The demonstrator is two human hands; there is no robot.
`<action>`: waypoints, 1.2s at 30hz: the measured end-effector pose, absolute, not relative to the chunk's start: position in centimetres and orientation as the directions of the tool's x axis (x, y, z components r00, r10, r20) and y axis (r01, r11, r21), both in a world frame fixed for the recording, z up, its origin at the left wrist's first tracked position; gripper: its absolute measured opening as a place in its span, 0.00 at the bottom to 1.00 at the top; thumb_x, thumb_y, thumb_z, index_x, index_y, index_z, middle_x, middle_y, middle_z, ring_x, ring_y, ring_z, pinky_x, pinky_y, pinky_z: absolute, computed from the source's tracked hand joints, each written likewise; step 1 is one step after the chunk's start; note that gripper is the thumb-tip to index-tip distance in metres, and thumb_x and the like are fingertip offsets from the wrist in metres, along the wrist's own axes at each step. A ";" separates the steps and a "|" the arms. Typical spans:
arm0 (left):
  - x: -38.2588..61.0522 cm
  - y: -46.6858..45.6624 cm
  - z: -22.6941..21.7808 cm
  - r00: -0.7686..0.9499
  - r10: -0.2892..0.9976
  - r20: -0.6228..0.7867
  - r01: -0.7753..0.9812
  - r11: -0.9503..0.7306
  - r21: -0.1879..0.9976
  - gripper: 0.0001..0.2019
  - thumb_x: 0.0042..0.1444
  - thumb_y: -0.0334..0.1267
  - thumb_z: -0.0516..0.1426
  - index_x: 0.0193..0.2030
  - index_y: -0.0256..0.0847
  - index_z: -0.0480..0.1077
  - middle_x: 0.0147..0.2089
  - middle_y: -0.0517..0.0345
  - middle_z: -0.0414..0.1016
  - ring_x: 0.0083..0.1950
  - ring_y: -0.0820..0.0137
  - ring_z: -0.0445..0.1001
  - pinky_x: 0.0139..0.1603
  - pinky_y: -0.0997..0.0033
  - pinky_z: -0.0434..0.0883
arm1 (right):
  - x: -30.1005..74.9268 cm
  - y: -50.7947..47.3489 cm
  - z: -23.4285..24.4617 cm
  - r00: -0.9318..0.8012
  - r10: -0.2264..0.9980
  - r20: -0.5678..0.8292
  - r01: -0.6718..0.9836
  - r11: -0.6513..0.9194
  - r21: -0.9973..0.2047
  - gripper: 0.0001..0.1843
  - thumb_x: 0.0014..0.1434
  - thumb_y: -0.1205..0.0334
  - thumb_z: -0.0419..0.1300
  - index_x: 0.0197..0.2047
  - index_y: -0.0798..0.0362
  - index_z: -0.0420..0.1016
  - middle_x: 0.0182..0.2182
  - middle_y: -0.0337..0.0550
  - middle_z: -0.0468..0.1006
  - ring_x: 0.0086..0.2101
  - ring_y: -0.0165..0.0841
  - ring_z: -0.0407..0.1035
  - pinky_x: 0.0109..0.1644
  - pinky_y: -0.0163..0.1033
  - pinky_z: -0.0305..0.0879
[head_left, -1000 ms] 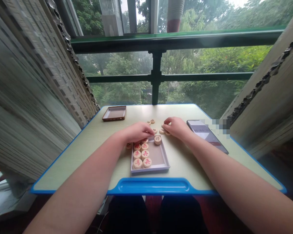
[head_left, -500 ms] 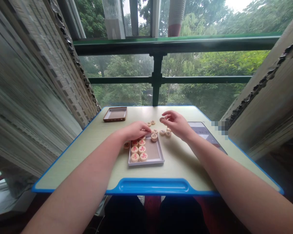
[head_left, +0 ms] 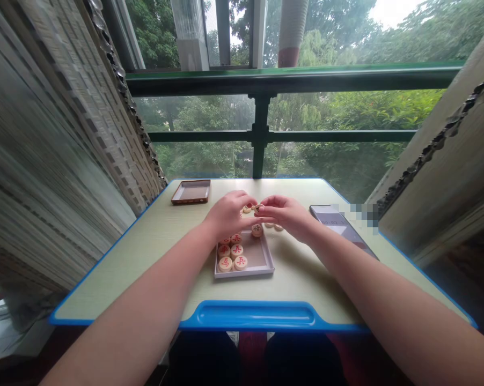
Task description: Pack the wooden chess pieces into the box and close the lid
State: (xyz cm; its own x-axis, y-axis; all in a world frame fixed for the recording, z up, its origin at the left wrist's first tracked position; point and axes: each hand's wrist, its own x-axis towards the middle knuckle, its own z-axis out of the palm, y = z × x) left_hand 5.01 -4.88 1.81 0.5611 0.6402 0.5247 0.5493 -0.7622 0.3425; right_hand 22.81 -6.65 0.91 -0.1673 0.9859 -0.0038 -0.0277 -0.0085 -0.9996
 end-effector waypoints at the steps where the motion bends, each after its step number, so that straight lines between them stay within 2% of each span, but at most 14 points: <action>1: 5.0 -4.9 1.7 0.552 0.629 0.548 0.554 -0.767 0.323 0.13 0.50 0.45 0.58 0.37 0.38 0.72 0.36 0.53 0.71 0.40 0.67 0.68 0.43 0.67 0.65 | 22.8 -6.6 0.9 -0.173 0.985 -0.008 -0.029 -0.013 -0.999 0.11 0.44 0.64 0.66 0.32 0.55 0.69 0.28 0.40 0.76 0.29 0.28 0.72 0.32 0.32 0.68; 4: 4.9 -4.5 1.4 0.520 0.612 0.596 0.561 -0.771 0.301 0.10 0.52 0.42 0.57 0.37 0.38 0.72 0.36 0.53 0.72 0.40 0.67 0.68 0.43 0.68 0.65 | 22.6 -6.6 0.7 -0.135 0.991 -0.004 -0.010 -0.006 -1.000 0.12 0.44 0.62 0.67 0.32 0.54 0.69 0.27 0.39 0.75 0.28 0.28 0.72 0.31 0.31 0.68; 8: 4.6 -4.0 1.2 0.526 0.598 0.605 0.560 -0.779 0.283 0.10 0.52 0.39 0.57 0.40 0.38 0.72 0.36 0.53 0.72 0.39 0.68 0.69 0.42 0.69 0.66 | 22.5 -6.6 0.8 -0.127 0.992 0.009 -0.064 0.001 -0.998 0.10 0.45 0.64 0.66 0.30 0.56 0.70 0.26 0.40 0.75 0.27 0.25 0.70 0.32 0.30 0.67; 11: 4.5 -4.1 1.4 0.529 0.595 0.605 0.550 -0.783 0.290 0.11 0.51 0.37 0.57 0.40 0.37 0.73 0.36 0.53 0.72 0.37 0.69 0.69 0.41 0.70 0.66 | 22.5 -6.7 1.0 -0.133 0.991 0.010 -0.044 0.004 -0.999 0.08 0.46 0.66 0.65 0.30 0.57 0.70 0.23 0.39 0.74 0.23 0.22 0.67 0.27 0.28 0.64; 15: 4.6 -4.5 1.7 0.538 0.589 0.603 0.540 -0.790 0.289 0.11 0.50 0.38 0.57 0.40 0.38 0.73 0.36 0.53 0.73 0.37 0.70 0.70 0.40 0.70 0.67 | 22.5 -6.9 1.1 -0.115 0.993 0.012 0.017 0.014 -1.000 0.10 0.46 0.66 0.65 0.34 0.57 0.72 0.24 0.38 0.74 0.21 0.22 0.64 0.23 0.28 0.60; 19: 4.6 -4.5 1.9 0.534 0.608 0.587 0.561 -0.774 0.292 0.10 0.50 0.40 0.58 0.37 0.38 0.73 0.34 0.55 0.73 0.35 0.70 0.70 0.37 0.71 0.67 | 22.6 -7.0 1.3 -0.137 0.991 0.001 0.085 0.012 -0.996 0.10 0.48 0.63 0.63 0.36 0.56 0.74 0.23 0.39 0.74 0.22 0.24 0.65 0.24 0.29 0.60; 22: 4.3 -4.8 2.5 0.554 0.671 0.493 0.582 -0.736 0.346 0.11 0.47 0.43 0.60 0.34 0.37 0.73 0.31 0.57 0.73 0.32 0.72 0.69 0.34 0.72 0.65 | 23.1 -6.9 1.9 -0.076 0.991 0.111 0.122 0.119 -0.985 0.07 0.50 0.61 0.62 0.31 0.57 0.74 0.24 0.41 0.75 0.24 0.25 0.67 0.28 0.31 0.63; 25: 3.9 -5.4 3.4 0.634 0.723 0.274 0.602 -0.685 0.411 0.13 0.44 0.46 0.60 0.32 0.38 0.74 0.31 0.57 0.74 0.31 0.71 0.70 0.32 0.73 0.64 | 24.1 -6.5 2.7 0.119 0.955 0.273 0.142 0.255 -0.956 0.09 0.52 0.59 0.59 0.27 0.57 0.72 0.23 0.41 0.74 0.24 0.25 0.67 0.29 0.32 0.63; 28: 3.6 -6.0 4.0 0.684 0.723 0.101 0.620 -0.648 0.442 0.14 0.43 0.47 0.60 0.31 0.38 0.74 0.32 0.57 0.75 0.32 0.71 0.70 0.31 0.74 0.63 | 24.7 -6.3 3.1 0.234 0.922 0.308 0.137 0.283 -0.949 0.10 0.53 0.60 0.57 0.25 0.56 0.71 0.21 0.39 0.72 0.22 0.25 0.65 0.27 0.31 0.61; 32: 4.0 -6.2 3.8 0.698 0.716 -0.001 0.654 -0.637 0.407 0.15 0.42 0.49 0.60 0.30 0.38 0.75 0.30 0.57 0.74 0.30 0.71 0.68 0.28 0.74 0.61 | 24.6 -6.3 2.9 0.213 0.928 0.306 0.176 0.272 -0.946 0.10 0.53 0.61 0.56 0.25 0.57 0.71 0.20 0.39 0.71 0.20 0.24 0.63 0.24 0.30 0.58; 36: 4.6 -6.2 3.3 0.704 0.710 -0.037 0.676 -0.653 0.340 0.17 0.41 0.52 0.59 0.28 0.39 0.75 0.26 0.58 0.72 0.27 0.72 0.66 0.27 0.74 0.58 | 24.0 -6.3 2.2 0.142 0.935 0.325 0.235 0.287 -0.929 0.10 0.53 0.60 0.56 0.25 0.57 0.71 0.21 0.40 0.71 0.21 0.25 0.63 0.24 0.30 0.58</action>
